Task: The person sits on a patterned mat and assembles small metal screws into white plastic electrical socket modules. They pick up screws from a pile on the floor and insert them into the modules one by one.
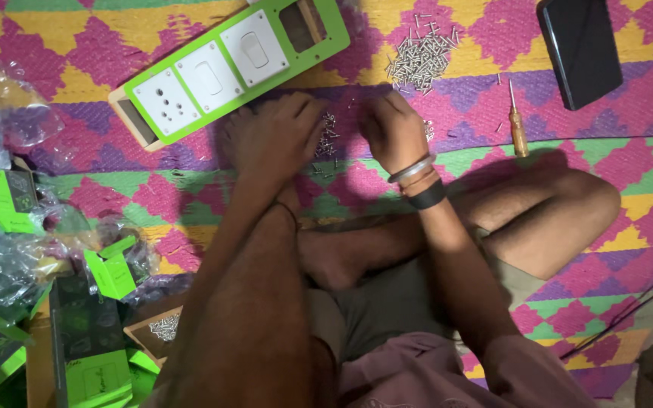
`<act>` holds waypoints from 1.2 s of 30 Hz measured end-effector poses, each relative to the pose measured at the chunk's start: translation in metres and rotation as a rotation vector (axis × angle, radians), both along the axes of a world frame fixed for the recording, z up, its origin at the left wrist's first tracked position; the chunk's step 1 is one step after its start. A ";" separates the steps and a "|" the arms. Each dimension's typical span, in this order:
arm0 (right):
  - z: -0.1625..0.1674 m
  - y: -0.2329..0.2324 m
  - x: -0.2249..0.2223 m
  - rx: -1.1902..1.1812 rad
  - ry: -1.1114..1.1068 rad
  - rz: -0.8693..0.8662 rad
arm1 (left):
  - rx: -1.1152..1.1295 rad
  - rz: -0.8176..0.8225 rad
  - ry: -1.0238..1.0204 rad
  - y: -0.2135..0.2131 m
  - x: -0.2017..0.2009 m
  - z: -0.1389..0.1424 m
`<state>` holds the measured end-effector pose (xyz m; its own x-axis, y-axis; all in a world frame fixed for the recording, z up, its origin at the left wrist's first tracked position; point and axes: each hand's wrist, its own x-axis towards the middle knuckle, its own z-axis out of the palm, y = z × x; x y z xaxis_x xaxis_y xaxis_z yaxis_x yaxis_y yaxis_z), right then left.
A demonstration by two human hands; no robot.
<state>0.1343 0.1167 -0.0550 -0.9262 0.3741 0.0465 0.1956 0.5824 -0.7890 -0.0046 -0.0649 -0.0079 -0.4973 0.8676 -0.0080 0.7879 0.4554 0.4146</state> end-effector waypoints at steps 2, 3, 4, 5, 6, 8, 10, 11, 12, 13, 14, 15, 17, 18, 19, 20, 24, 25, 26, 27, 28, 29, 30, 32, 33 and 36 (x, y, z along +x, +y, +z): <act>-0.002 -0.004 -0.004 -0.015 0.036 0.011 | 0.043 -0.009 0.009 -0.007 0.001 0.000; -0.002 -0.006 -0.005 -0.001 0.027 0.020 | 0.008 -0.080 0.065 -0.010 0.002 0.000; -0.003 -0.007 -0.004 0.012 0.017 0.028 | -0.027 -0.150 0.119 -0.013 0.005 0.000; -0.004 -0.009 -0.005 0.025 0.012 0.039 | -0.064 -0.219 0.178 -0.016 0.006 0.000; -0.006 -0.009 -0.006 0.054 0.028 0.045 | -0.223 -0.248 0.160 -0.018 0.008 -0.001; -0.010 -0.013 -0.008 0.106 0.058 0.058 | -0.547 -0.302 0.113 -0.023 0.014 -0.005; -0.015 -0.018 -0.011 0.139 -0.001 0.051 | -0.630 -0.280 0.122 -0.029 0.015 -0.012; -0.018 -0.020 -0.013 0.159 -0.026 0.043 | -0.668 -0.271 0.133 -0.031 0.014 -0.018; -0.021 -0.021 -0.015 0.151 -0.005 0.048 | -0.566 -0.110 0.266 -0.031 0.013 -0.025; -0.023 -0.023 -0.015 0.141 0.011 0.052 | -0.461 0.048 0.390 -0.030 0.014 -0.033; -0.024 -0.025 -0.013 0.129 0.022 0.057 | -0.355 0.206 0.505 -0.032 0.016 -0.039; -0.026 -0.027 -0.012 0.130 0.022 0.055 | -0.366 0.101 0.413 -0.035 0.019 -0.044; -0.029 -0.028 -0.012 0.136 0.031 0.051 | -0.381 -0.106 0.233 -0.039 0.024 -0.049; -0.029 -0.027 -0.011 0.134 0.060 0.044 | -0.357 -0.051 0.331 -0.038 0.025 -0.052; -0.029 -0.027 -0.009 0.129 0.087 0.041 | -0.335 0.008 0.426 -0.037 0.027 -0.052; -0.029 -0.027 -0.008 0.122 0.115 0.041 | -0.315 0.071 0.521 -0.036 0.028 -0.051; -0.027 -0.026 -0.006 0.046 0.071 0.069 | -0.378 -0.212 0.255 -0.029 0.024 -0.039; -0.026 -0.025 -0.006 0.021 0.081 0.049 | -0.379 -0.300 0.221 -0.026 0.022 -0.036; -0.026 -0.026 -0.007 -0.003 0.091 0.028 | -0.379 -0.389 0.187 -0.023 0.022 -0.033; -0.026 -0.026 -0.008 0.014 0.080 0.008 | -0.371 -0.384 0.179 -0.021 0.022 -0.030; -0.026 -0.026 -0.009 0.033 0.070 -0.011 | -0.362 -0.378 0.172 -0.019 0.022 -0.028; -0.026 -0.027 -0.010 0.050 0.061 -0.030 | -0.355 -0.372 0.167 -0.018 0.022 -0.025; -0.026 -0.029 -0.011 0.080 0.046 -0.026 | -0.329 -0.365 0.192 -0.017 0.022 -0.024; -0.028 -0.033 -0.014 0.142 0.018 -0.019 | -0.276 -0.352 0.243 -0.014 0.022 -0.022; -0.028 -0.034 -0.014 0.161 0.022 -0.027 | -0.267 -0.340 0.269 -0.014 0.022 -0.022; -0.032 -0.038 -0.016 0.213 0.012 -0.054 | -0.237 -0.079 0.490 -0.012 0.024 -0.024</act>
<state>0.1179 0.0783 -0.0872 -0.9040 0.4037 0.1407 0.2225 0.7252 -0.6516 0.0197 -0.0766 -0.0319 -0.4251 0.9051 0.0081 0.8987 0.4231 -0.1159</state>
